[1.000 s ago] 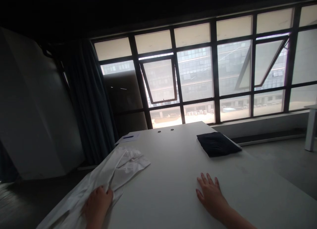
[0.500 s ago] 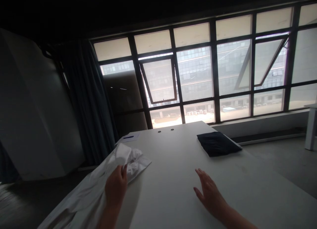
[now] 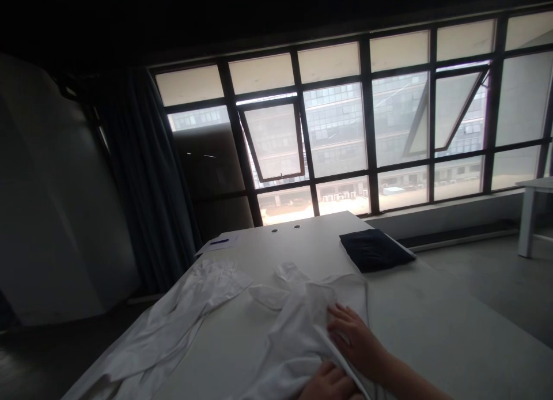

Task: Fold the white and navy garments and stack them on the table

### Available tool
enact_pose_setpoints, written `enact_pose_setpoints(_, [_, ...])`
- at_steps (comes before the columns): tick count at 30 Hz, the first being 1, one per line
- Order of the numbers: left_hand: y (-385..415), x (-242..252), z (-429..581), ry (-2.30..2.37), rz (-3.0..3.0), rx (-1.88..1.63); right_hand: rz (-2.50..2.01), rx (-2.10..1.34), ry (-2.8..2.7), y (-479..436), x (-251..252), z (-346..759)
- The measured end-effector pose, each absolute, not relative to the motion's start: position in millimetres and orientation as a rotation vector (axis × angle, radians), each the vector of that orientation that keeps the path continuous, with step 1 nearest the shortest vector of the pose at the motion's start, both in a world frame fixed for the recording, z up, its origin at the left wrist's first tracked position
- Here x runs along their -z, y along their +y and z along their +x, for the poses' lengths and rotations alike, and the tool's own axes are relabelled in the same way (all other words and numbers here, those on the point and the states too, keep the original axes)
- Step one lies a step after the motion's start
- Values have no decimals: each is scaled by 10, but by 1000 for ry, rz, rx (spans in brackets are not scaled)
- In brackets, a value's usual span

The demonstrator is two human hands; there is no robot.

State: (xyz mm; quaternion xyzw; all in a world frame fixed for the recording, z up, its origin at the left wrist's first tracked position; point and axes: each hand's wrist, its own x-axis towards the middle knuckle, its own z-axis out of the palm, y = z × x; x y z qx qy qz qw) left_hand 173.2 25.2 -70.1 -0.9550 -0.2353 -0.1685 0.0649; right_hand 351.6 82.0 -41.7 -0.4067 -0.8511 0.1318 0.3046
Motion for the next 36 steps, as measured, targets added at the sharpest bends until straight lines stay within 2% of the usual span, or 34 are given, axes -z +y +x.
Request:
enact_pose_setpoints(3, [359, 635, 1445, -1090, -2718, 512, -1147, -418, -2259, 858, 439, 3507])
enact_pose_setpoints(10, [477, 407, 869, -1880, -2317, 528, -1263, -283, -2290, 849, 367, 3548])
enact_pose_setpoints(22, [493, 359, 843, -1787, -2392, 839, -1229, -311, -2267, 887, 370, 3623])
enact_pose_setpoints(28, [456, 265, 868, -1754, -2303, 1123, -1188, -315, -2233, 888, 355, 3617])
enact_pose_setpoints(36, [467, 193, 741, -1715, -1949, 1342, -1096, -260, -1590, 1050, 402, 3733])
